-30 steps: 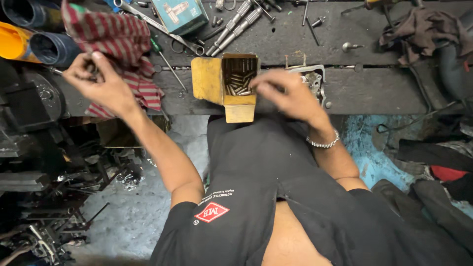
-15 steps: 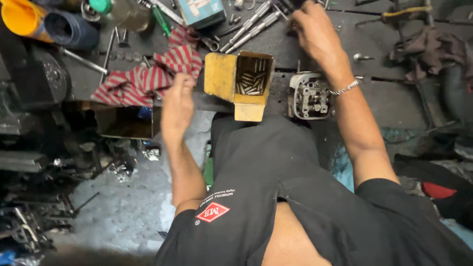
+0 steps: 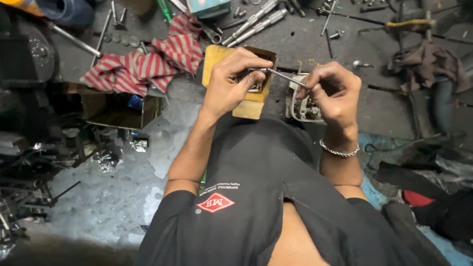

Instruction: The person handles small metal pins and a metallic engine component on a cluttered workbench. They pick up pins from a small box, insert them into the component, and repeatedly adjust the assembly. The person also moves around the workshop, briefly interacting with other tools and parts before returning to the workbench.

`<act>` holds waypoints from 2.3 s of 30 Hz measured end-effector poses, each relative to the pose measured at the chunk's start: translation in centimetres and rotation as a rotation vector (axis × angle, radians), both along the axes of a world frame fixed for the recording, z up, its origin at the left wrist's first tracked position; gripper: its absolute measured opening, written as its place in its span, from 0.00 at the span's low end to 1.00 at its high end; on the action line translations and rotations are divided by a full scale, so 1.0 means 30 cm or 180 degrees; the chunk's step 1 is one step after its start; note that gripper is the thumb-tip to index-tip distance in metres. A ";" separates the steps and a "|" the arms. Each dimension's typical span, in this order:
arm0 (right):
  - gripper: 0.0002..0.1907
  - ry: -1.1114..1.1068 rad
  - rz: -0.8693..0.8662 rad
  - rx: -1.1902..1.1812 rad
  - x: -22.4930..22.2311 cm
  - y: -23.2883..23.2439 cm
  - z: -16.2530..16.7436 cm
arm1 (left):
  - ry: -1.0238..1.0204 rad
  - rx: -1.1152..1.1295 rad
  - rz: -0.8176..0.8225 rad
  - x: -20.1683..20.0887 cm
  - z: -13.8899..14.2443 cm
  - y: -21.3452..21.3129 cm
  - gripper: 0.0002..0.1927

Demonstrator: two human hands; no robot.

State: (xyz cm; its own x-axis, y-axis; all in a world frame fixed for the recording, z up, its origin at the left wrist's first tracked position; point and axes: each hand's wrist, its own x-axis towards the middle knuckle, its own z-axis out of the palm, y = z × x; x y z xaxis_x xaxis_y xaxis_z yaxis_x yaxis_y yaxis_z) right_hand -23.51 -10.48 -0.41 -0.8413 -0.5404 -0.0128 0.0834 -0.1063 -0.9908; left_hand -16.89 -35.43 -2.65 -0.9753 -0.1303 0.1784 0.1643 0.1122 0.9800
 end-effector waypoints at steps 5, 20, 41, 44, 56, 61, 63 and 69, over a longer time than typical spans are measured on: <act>0.10 -0.0022 -0.0002 0.0110 0.000 0.016 -0.019 | 0.0002 -0.0017 -0.0084 -0.009 -0.006 0.013 0.11; 0.11 0.0077 -0.0243 -0.0412 -0.021 0.027 -0.032 | -0.0914 0.0393 0.0664 -0.001 -0.010 -0.113 0.10; 0.10 0.0587 0.1150 0.0677 0.022 -0.358 -0.097 | -0.1099 -0.0920 0.1796 0.210 -0.348 -0.422 0.11; 0.16 0.1176 0.1154 0.0666 0.005 -0.491 -0.087 | 0.0029 0.1163 0.1654 0.213 -0.373 -0.409 0.16; 0.16 0.2920 0.0763 0.1216 0.079 -0.710 -0.111 | 0.0096 0.3728 0.1520 0.167 -0.380 -0.282 0.21; 0.12 0.1665 0.0984 0.0927 0.075 -0.674 -0.161 | 0.0359 0.3561 0.1543 0.132 -0.410 -0.281 0.25; 0.08 0.0961 0.0994 0.0852 0.075 -0.637 -0.184 | 0.0206 0.3395 0.1758 0.123 -0.408 -0.304 0.24; 0.03 -0.0783 0.0917 0.0098 0.056 -0.435 -0.169 | -0.0464 0.0343 0.2340 0.151 -0.291 -0.450 0.09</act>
State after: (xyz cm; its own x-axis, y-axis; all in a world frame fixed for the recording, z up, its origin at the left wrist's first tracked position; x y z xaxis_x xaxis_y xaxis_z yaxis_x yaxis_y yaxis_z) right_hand -21.84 -23.55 -5.49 -0.6247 -0.7505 -0.2154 0.3413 -0.0144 -0.9398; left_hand -12.37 -48.92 -11.39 -0.6431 -0.7657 0.0039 -0.0479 0.0453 0.9978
